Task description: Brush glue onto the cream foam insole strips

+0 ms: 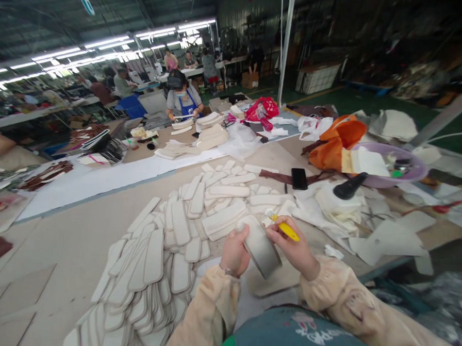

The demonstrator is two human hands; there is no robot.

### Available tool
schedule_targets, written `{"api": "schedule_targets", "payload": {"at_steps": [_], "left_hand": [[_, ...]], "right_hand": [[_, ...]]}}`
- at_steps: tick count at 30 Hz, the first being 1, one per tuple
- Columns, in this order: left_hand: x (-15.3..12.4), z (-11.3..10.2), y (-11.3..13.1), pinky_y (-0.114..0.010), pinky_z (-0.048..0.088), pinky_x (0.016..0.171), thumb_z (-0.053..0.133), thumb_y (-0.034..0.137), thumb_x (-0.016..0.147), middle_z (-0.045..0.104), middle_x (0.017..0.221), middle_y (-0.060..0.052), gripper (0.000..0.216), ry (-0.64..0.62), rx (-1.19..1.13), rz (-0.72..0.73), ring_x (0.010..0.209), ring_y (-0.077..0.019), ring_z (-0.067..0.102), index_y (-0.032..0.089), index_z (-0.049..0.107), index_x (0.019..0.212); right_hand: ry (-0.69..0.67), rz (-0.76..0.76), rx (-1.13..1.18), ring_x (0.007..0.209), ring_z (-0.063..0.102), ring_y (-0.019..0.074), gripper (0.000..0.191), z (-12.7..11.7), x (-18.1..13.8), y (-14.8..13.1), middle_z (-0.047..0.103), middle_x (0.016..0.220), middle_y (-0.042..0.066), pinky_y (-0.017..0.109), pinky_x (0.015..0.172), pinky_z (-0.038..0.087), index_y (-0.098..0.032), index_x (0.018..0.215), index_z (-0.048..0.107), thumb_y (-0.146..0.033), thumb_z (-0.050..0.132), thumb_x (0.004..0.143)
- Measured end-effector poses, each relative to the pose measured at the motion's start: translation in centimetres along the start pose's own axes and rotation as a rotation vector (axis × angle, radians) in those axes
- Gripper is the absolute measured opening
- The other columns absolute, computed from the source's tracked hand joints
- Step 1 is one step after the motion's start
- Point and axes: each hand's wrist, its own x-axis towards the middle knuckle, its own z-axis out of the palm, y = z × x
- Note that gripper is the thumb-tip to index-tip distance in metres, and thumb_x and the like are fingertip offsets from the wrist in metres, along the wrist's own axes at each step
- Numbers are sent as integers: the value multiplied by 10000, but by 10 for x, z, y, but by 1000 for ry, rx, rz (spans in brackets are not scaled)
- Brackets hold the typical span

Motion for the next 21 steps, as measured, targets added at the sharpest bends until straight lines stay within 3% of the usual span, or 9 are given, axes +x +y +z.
{"api": "schedule_targets", "payload": {"at_steps": [4,9,15,21], "left_hand": [[9,-10,21,-420,512,945,565,282,883,731,945,-157,262,88,-92,-77,1008,-279,670,74,671,1001],[21,-31,40,-378,524,947,455,228,938,736,894,-139,273,277,-225,15,973,-240,686,65,651,1035],[23,-53,34,-356,549,908,489,217,924,736,876,-132,263,389,-285,67,923,-231,698,80,645,1084],[16,-58,25,-362,552,901,483,210,927,735,877,-131,267,418,-281,89,910,-228,702,83,648,1095]], "right_hand": [[-127,92,-9,667,540,116,392,-11,-6,7,604,911,-18,253,618,439,-268,924,427,-362,749,721],[-130,91,-156,659,472,116,367,-20,-21,21,458,737,-57,230,588,403,-240,827,471,-359,779,667],[-16,74,-187,591,413,107,354,-27,-37,30,451,725,-59,231,527,372,-233,829,495,-369,773,657],[-6,96,-285,541,404,108,310,-26,-49,20,434,638,-67,230,483,358,-236,807,519,-403,747,680]]}}
